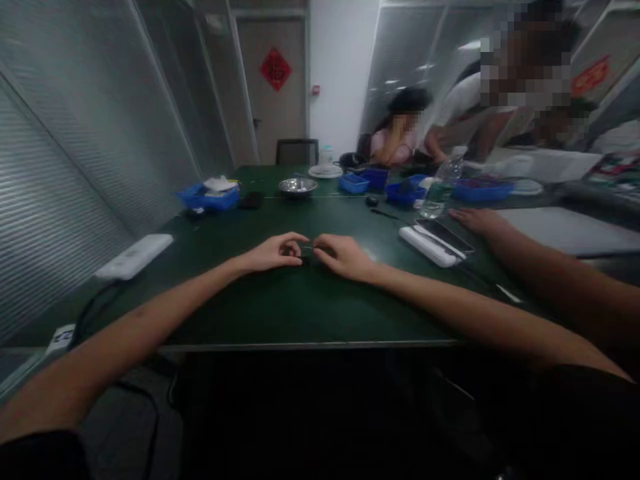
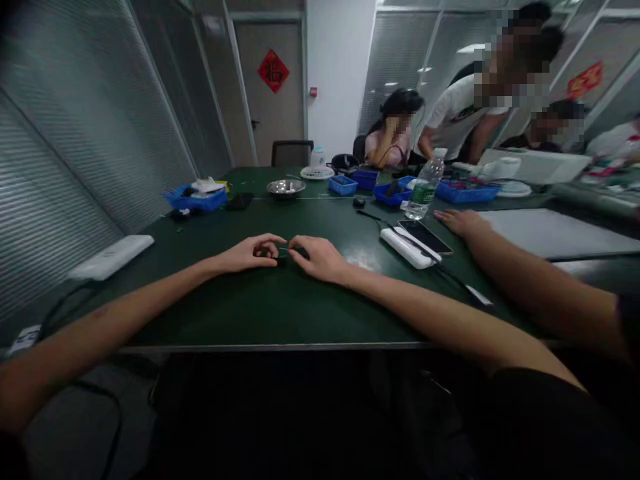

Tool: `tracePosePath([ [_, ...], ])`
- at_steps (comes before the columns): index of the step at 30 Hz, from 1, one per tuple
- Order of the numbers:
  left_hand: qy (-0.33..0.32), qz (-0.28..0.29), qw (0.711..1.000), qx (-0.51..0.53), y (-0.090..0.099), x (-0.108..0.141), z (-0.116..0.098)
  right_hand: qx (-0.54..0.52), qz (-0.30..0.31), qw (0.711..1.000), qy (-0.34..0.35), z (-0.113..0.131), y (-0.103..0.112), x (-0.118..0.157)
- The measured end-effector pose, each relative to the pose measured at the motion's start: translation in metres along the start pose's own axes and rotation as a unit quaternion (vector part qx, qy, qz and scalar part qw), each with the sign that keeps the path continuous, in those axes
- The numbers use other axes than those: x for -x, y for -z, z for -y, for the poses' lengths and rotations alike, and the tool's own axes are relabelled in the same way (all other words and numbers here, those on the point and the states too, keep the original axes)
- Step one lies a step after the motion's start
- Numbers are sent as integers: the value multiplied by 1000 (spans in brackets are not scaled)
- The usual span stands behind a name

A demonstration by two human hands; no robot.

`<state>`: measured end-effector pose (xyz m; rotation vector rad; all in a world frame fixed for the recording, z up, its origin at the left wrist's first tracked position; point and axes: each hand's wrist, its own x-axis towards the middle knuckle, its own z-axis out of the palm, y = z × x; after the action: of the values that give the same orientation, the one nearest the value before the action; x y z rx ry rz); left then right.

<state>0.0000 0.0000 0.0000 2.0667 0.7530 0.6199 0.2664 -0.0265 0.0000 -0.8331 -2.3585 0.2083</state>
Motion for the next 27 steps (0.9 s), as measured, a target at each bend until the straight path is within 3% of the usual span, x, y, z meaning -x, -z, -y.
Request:
tracePosePath([
  [5, 8, -22, 997, -76, 8, 4, 2, 36, -25, 991, -127, 2, 6, -2],
  [9, -53, -35, 982, -179, 5, 5, -5, 19, -29, 982, -184, 3, 12, -4],
  [12, -79, -54, 971, -220, -4, 4, -11, 16, -32, 982, -185, 3, 13, -5],
  [16, -68, -58, 964, -251, -11, 2, -14, 20, -29, 983, -183, 6, 13, -5],
  [27, -65, -51, 972, -220, -12, 2, -17, 21, -30, 984, -173, 6, 12, -5],
])
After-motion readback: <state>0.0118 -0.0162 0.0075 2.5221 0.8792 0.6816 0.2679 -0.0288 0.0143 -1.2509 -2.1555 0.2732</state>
